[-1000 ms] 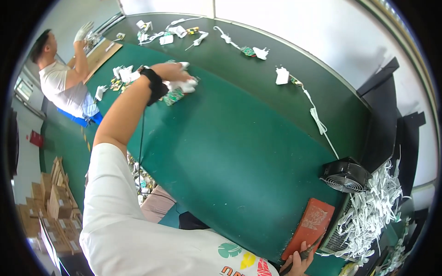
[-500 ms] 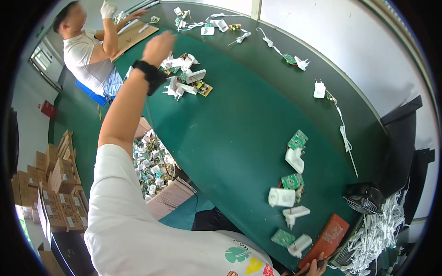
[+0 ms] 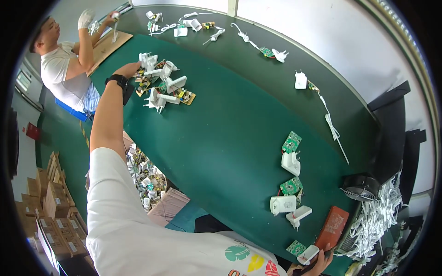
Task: Solder wires onto small electronic circuit boards at a manufacturing station.
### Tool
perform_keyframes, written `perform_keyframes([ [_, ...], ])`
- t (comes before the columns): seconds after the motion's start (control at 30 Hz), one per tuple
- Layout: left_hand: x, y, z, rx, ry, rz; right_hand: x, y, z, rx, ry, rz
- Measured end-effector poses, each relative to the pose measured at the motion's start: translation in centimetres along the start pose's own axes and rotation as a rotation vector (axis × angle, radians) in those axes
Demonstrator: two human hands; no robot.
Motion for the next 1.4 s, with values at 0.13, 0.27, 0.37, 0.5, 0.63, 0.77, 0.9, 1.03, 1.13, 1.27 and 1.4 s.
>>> perform_keyframes([
  [0.13,1.0,4.4,3.8,0.310,-0.095,-0.169,0.3,-0.2,0.2,0.176,0.222,-0.473],
  [0.27,2.5,11.1,9.5,0.404,-0.115,-0.299,-0.8,-4.5,-2.1,-0.067,0.158,0.037],
  [0.37,4.2,14.9,13.0,0.398,-0.114,-0.307,-0.6,-4.3,-2.5,-0.108,0.119,-0.017],
  [0.5,5.9,18.7,16.3,0.517,-0.122,-0.336,-0.8,-5.5,-2.6,-0.186,0.156,0.019],
  [0.63,9.3,23.0,18.4,0.842,-0.083,-0.335,-0.9,-5.8,-3.2,-0.245,0.292,-0.021],
  [0.77,9.3,28.5,24.3,1.058,-0.184,-0.175,-1.6,-6.3,-3.1,-0.269,0.361,-0.079],
  [0.9,2.9,35.5,27.9,0.915,-0.480,-0.003,-1.6,-6.0,-3.1,-0.256,0.395,-0.133],
  [1.03,3.7,41.3,20.9,1.011,-0.198,-0.128,-1.9,-5.0,-2.6,-0.286,0.404,-0.274],
  [1.13,7.6,43.9,17.0,1.316,0.243,-0.711,-2.4,-5.0,-2.7,-0.252,0.357,-0.376],
  [1.27,9.6,43.7,14.9,0.979,-0.152,-0.674,-4.4,-6.4,-3.4,-0.219,0.196,-0.512],
  [1.4,8.3,40.2,14.3,0.746,-0.130,-0.870,-4.6,-8.9,-5.1,-0.303,0.012,-0.548],
])
Point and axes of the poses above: each hand's wrist, its own z-axis away from the middle knuckle, its own x-axis out of the palm, y = z × x, the point moved 3 cm from there along -z, towards the middle knuckle, and after that the axes turned 1 degree about -y, right-handed, at the moved point
